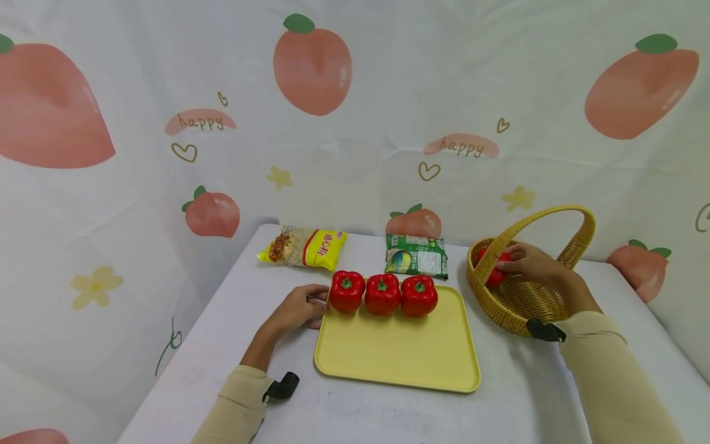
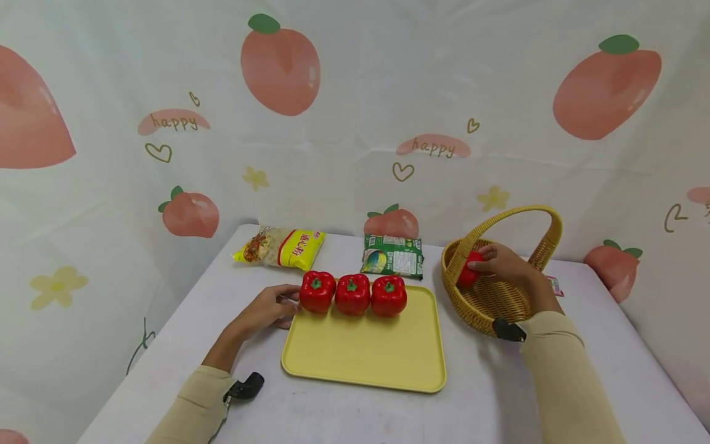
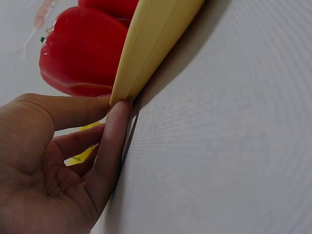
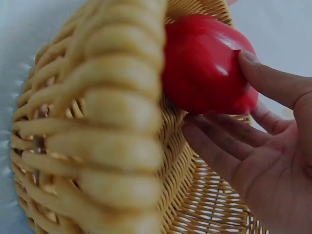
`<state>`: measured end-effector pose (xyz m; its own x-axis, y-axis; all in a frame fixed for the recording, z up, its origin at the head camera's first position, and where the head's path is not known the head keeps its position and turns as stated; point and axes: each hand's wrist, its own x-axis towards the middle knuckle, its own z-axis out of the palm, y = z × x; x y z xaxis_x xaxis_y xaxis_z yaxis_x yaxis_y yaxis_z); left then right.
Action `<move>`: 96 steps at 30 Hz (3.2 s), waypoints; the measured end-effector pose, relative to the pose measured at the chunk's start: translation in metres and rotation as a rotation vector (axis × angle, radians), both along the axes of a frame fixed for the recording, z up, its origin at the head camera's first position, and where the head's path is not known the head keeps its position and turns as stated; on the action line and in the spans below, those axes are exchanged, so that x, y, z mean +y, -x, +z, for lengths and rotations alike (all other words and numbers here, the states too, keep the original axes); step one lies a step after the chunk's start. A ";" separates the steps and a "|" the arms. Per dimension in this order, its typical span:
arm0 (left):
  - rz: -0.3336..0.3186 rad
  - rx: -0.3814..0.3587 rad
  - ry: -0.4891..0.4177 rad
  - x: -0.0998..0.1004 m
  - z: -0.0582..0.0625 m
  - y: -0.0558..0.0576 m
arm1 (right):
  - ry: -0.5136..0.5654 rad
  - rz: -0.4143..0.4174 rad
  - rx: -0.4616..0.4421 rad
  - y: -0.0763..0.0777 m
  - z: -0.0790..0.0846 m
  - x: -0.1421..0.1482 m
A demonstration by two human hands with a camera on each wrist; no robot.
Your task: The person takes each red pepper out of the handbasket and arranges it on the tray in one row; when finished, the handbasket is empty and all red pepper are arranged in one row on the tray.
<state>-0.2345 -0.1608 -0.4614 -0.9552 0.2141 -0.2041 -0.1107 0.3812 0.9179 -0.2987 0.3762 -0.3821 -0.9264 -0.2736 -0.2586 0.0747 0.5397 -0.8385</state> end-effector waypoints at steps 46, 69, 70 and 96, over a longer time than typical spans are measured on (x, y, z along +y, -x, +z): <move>0.018 -0.027 -0.018 0.000 -0.001 0.000 | -0.246 -0.140 0.348 -0.097 0.025 0.006; -0.003 -0.010 -0.020 -0.001 -0.001 0.002 | -0.091 -0.057 0.562 -0.125 0.030 -0.047; -0.003 -0.011 -0.019 -0.001 -0.001 0.002 | -0.082 -0.050 0.572 -0.124 0.029 -0.051; 0.007 -0.020 -0.012 0.000 0.000 0.000 | 0.011 -0.008 0.578 -0.101 -0.002 -0.091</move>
